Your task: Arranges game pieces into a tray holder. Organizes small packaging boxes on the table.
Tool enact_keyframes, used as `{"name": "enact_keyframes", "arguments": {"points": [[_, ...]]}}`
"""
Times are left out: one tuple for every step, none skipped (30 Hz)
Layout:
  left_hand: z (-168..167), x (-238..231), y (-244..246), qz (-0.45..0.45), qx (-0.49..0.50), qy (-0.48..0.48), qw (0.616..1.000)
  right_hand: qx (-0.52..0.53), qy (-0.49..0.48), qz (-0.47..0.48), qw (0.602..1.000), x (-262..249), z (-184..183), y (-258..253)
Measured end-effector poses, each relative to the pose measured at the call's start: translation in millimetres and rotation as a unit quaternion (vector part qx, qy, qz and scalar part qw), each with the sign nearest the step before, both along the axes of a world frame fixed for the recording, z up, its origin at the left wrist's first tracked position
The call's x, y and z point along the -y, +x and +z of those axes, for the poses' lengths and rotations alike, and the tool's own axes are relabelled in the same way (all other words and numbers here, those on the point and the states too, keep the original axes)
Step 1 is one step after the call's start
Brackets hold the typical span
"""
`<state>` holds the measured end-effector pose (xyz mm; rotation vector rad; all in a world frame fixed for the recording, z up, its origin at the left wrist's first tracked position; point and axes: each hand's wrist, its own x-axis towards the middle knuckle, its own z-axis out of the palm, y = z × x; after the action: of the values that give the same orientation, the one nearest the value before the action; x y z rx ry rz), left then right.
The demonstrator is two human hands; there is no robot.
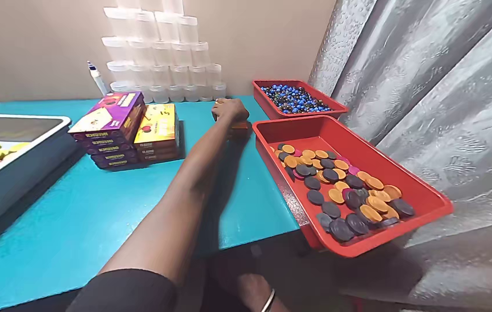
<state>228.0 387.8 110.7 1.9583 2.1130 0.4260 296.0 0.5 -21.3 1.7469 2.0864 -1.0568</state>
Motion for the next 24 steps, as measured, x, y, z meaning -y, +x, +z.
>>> {"name": "enact_keyframes", "arguments": {"points": [[-1.6, -3.6, -4.2, -0.005, 0.005, 0.004, 1.0, 0.002, -0.008, 0.006, 1.0, -1.0, 1.4, 0.1], [-4.0, -7.6, -8.5, -0.008, 0.012, 0.009, 1.0, -0.003, 0.01, 0.01, 1.0, -0.3, -1.5, 0.8], [-7.0, -12.8, -12.0, -0.007, 0.017, 0.018, 1.0, -0.012, 0.03, 0.009, 0.999, 0.0, -5.3, 1.6], [-9.9, -15.9, -13.4, -0.004, 0.02, 0.026, 0.999, -0.016, 0.038, 0.008, 0.999, -0.4, -9.2, 2.2], [-12.2, -17.0, -12.9, 0.003, 0.021, 0.03, 0.999, -0.015, 0.03, 0.006, 0.999, -1.1, -13.2, 2.8], [-13.1, -17.2, -12.2, 0.009, 0.024, 0.029, 0.999, -0.013, 0.02, 0.004, 1.0, -2.0, -18.1, 4.2], [-13.8, -16.4, -12.5, 0.014, 0.031, 0.027, 0.999, -0.002, 0.001, 0.007, 1.0, -3.5, -20.2, 5.9], [-13.7, -16.2, -14.3, 0.019, 0.041, 0.028, 0.999, 0.011, -0.016, 0.011, 1.0, -4.9, -18.8, 6.7], [-11.8, -16.5, -17.9, 0.017, 0.051, 0.029, 0.998, 0.015, -0.015, 0.008, 1.0, -5.4, -17.7, 6.8], [-7.1, -16.3, -22.8, 0.002, 0.058, 0.03, 0.998, 0.013, -0.006, -0.002, 1.0, -6.3, -16.8, 6.3], [0.4, -11.5, -28.2, -0.029, 0.052, 0.035, 0.998, 0.013, -0.006, -0.001, 1.0, -7.3, -14.5, 6.8], [9.8, 0.6, -33.6, -0.076, 0.018, 0.047, 0.996, 0.007, 0.0, 0.012, 1.0, -7.1, -16.2, 9.0], [18.4, 19.9, -38.9, -0.122, -0.043, 0.064, 0.99, 0.001, -0.002, 0.03, 1.0, -6.4, -18.5, 11.6], [25.6, 45.4, -44.6, -0.155, -0.114, 0.072, 0.979, -0.005, -0.007, 0.047, 0.999, -5.7, -20.4, 12.9], [32.4, 72.9, -52.2, -0.168, -0.175, 0.073, 0.967, -0.011, -0.016, 0.054, 0.998, -7.5, -20.0, 12.8], [36.4, 101.9, -61.5, -0.166, -0.232, 0.063, 0.956, -0.015, -0.029, 0.051, 0.998, -9.5, -18.7, 11.0], [37.2, 130.3, -72.2, -0.158, -0.282, 0.049, 0.945, -0.013, -0.045, 0.045, 0.998, -10.4, -15.5, 7.8], [37.2, 156.0, -83.6, -0.141, -0.319, 0.033, 0.937, -0.014, -0.048, 0.038, 0.998, -10.4, -12.9, 5.3], [36.1, 177.2, -96.3, -0.121, -0.339, 0.02, 0.933, -0.016, -0.046, 0.033, 0.998, -10.1, -12.6, 4.3], [33.3, 192.2, -110.7, -0.102, -0.353, 0.01, 0.93, -0.007, -0.05, 0.035, 0.998, -10.5, -11.2, 2.0], [28.7, 201.1, -126.6, -0.094, -0.366, 0.004, 0.926, -0.003, -0.05, 0.034, 0.998, -10.3, -12.1, -0.4], [21.8, 205.3, -144.4, -0.104, -0.384, 0.007, 0.917, 0.011, -0.053, 0.041, 0.998, -9.8, -10.6, -4.0], [13.8, 207.0, -162.6, -0.129, -0.397, 0.022, 0.908, 0.02, -0.048, 0.046, 0.998, -8.3, -9.4, -7.3], [7.8, 209.3, -176.7, -0.156, -0.403, 0.045, 0.901, 0.033, -0.049, 0.053, 0.997, -7.8, -6.9, -11.4]]}}
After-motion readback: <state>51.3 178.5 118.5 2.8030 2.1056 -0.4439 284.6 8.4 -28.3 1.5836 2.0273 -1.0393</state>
